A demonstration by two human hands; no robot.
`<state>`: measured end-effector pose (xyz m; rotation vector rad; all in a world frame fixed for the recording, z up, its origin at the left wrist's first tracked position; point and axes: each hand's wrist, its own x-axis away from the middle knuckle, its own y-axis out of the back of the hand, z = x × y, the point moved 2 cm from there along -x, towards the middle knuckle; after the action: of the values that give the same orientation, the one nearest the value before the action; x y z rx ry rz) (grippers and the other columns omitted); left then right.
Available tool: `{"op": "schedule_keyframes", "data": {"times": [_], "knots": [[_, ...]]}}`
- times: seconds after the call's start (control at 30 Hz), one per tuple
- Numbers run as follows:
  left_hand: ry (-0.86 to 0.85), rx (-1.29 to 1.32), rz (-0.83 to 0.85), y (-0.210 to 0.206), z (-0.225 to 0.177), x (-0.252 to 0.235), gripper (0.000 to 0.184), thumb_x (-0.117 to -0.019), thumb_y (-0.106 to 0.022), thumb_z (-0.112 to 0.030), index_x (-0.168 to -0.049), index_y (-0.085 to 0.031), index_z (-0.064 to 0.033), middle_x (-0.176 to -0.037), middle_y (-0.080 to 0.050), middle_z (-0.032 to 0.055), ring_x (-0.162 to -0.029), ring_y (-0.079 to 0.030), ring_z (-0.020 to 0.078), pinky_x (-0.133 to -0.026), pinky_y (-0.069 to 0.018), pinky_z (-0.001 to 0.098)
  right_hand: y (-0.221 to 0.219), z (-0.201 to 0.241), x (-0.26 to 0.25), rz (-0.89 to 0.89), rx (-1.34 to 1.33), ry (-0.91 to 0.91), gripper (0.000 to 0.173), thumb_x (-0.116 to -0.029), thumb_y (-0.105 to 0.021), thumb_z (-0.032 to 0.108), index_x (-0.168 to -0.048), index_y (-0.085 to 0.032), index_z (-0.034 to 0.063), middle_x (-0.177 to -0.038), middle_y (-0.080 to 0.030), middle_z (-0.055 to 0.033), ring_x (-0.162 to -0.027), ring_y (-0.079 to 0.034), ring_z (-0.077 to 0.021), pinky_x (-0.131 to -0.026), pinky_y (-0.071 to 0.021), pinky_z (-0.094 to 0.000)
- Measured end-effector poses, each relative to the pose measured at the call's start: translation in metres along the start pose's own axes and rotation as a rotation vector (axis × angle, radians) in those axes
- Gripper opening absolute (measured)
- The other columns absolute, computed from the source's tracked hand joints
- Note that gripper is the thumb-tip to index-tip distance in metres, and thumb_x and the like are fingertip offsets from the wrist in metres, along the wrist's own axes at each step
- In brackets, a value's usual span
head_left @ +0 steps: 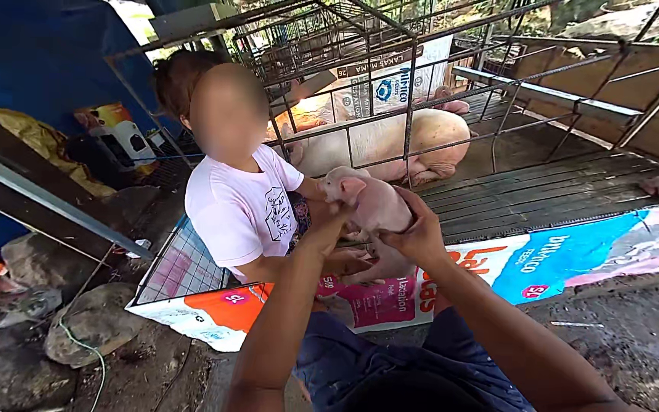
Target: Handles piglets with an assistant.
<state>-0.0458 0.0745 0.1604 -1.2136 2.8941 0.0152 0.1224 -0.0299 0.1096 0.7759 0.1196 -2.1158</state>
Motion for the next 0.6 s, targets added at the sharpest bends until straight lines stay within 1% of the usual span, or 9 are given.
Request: {"op": "schedule_keyframes", "data": {"times": [0.07, 0.13, 0.17, 0.23, 0.3, 0.37, 0.43, 0.5, 0.6], "knots": [[0.135, -0.028, -0.254, -0.013, -0.019, -0.012, 0.052, -0.0984, -0.064, -0.048, -0.131, -0.059, -0.0072, -0.105, -0.068, 0.0139, -0.088, -0.068, 0.0222, -0.075, -0.0589, 0.0403, -0.009, 0.016, 0.006, -0.038, 0.180, 0.044, 0.085, -0.0693, -0.089, 0.034, -0.145, -0.057, 0.0126, -0.126, -0.064, -0.0162, -0.106, -0.066, -0.0302, -0.086, -0.0571, -0.0552], [0.123, -0.003, -0.315, -0.012, -0.033, -0.030, 0.060, -0.0906, -0.073, -0.049, -0.130, -0.061, -0.0060, -0.109, -0.071, 0.0162, -0.095, -0.071, 0.0268, -0.080, -0.0605, 0.0474, -0.013, 0.035, 0.005, -0.127, 0.311, 0.104, 0.081, -0.0701, -0.088, 0.033, -0.143, -0.060, 0.0135, -0.126, -0.064, -0.0196, -0.097, -0.068, -0.0363, -0.073, -0.0565, -0.0599], [0.080, -0.013, -0.305, -0.011, -0.043, -0.037, 0.062, -0.0884, -0.077, -0.047, -0.130, -0.061, -0.0041, -0.110, -0.072, 0.0165, -0.098, -0.071, 0.0273, -0.083, -0.0609, 0.0485, -0.011, 0.044, 0.001, -0.156, 0.340, 0.117, 0.082, -0.0700, -0.089, 0.033, -0.144, -0.059, 0.0137, -0.127, -0.063, -0.0215, -0.096, -0.068, -0.0384, -0.070, -0.0559, -0.0612], [-0.040, -0.120, -0.234, -0.010, -0.070, -0.047, 0.060, -0.0870, -0.081, -0.039, -0.128, -0.062, 0.0003, -0.111, -0.072, 0.0172, -0.100, -0.071, 0.0263, -0.089, -0.0603, 0.0478, -0.005, 0.059, -0.011, -0.175, 0.325, 0.108, 0.088, -0.0707, -0.090, 0.033, -0.148, -0.053, 0.0125, -0.131, -0.060, -0.0231, -0.104, -0.066, -0.0402, -0.075, -0.0554, -0.0631], [-0.177, -0.403, -0.165, -0.015, -0.104, -0.050, 0.052, -0.0864, -0.081, -0.039, -0.117, -0.068, 0.0005, -0.104, -0.073, 0.0137, -0.096, -0.072, 0.0214, -0.089, -0.0600, 0.0450, -0.002, 0.065, -0.024, -0.227, 0.273, 0.110, 0.095, -0.0711, -0.089, 0.033, -0.152, -0.046, 0.0102, -0.133, -0.059, -0.0218, -0.111, -0.064, -0.0374, -0.084, -0.0551, -0.0606], [-0.226, -0.822, -0.161, -0.031, -0.140, -0.048, 0.060, -0.0845, -0.075, -0.060, -0.100, -0.073, -0.0022, -0.092, -0.073, 0.0116, -0.089, -0.072, 0.0219, -0.084, -0.0583, 0.0498, -0.003, 0.069, -0.034, -0.317, 0.231, 0.144, 0.097, -0.0694, -0.089, 0.030, -0.152, -0.044, 0.0068, -0.131, -0.059, -0.0226, -0.112, -0.063, -0.0357, -0.087, -0.0549, -0.0570], [-0.146, -1.162, -0.166, -0.050, -0.166, -0.043, 0.082, -0.0827, -0.058, -0.082, -0.102, -0.070, -0.0030, -0.096, -0.070, 0.0154, -0.095, -0.069, 0.0309, -0.083, -0.0530, 0.0608, -0.007, 0.071, -0.042, -0.383, 0.215, 0.179, 0.096, -0.0700, -0.090, 0.030, -0.152, -0.045, 0.0059, -0.133, -0.057, -0.0232, -0.114, -0.062, -0.0352, -0.089, -0.0546, -0.0544], [-0.137, -1.105, -0.175, -0.056, -0.166, -0.044, 0.085, -0.0808, -0.061, -0.081, -0.109, -0.068, -0.0007, -0.101, -0.070, 0.0164, -0.099, -0.068, 0.0309, -0.086, -0.0533, 0.0597, -0.016, 0.069, -0.045, -0.455, 0.215, 0.223, 0.094, -0.0703, -0.089, 0.029, -0.150, -0.047, 0.0042, -0.134, -0.056, -0.0252, -0.115, -0.061, -0.0368, -0.088, -0.0549, -0.0533], [-0.213, -0.680, -0.257, -0.053, -0.142, -0.045, 0.072, -0.0793, -0.080, -0.062, -0.113, -0.068, 0.0003, -0.104, -0.071, 0.0156, -0.100, -0.070, 0.0252, -0.091, -0.0556, 0.0512, -0.036, 0.058, -0.040, -0.526, 0.222, 0.339, 0.085, -0.0751, -0.088, 0.030, -0.146, -0.052, 0.0004, -0.133, -0.055, -0.0304, -0.112, -0.063, -0.0392, -0.085, -0.0576, -0.0507]]}}
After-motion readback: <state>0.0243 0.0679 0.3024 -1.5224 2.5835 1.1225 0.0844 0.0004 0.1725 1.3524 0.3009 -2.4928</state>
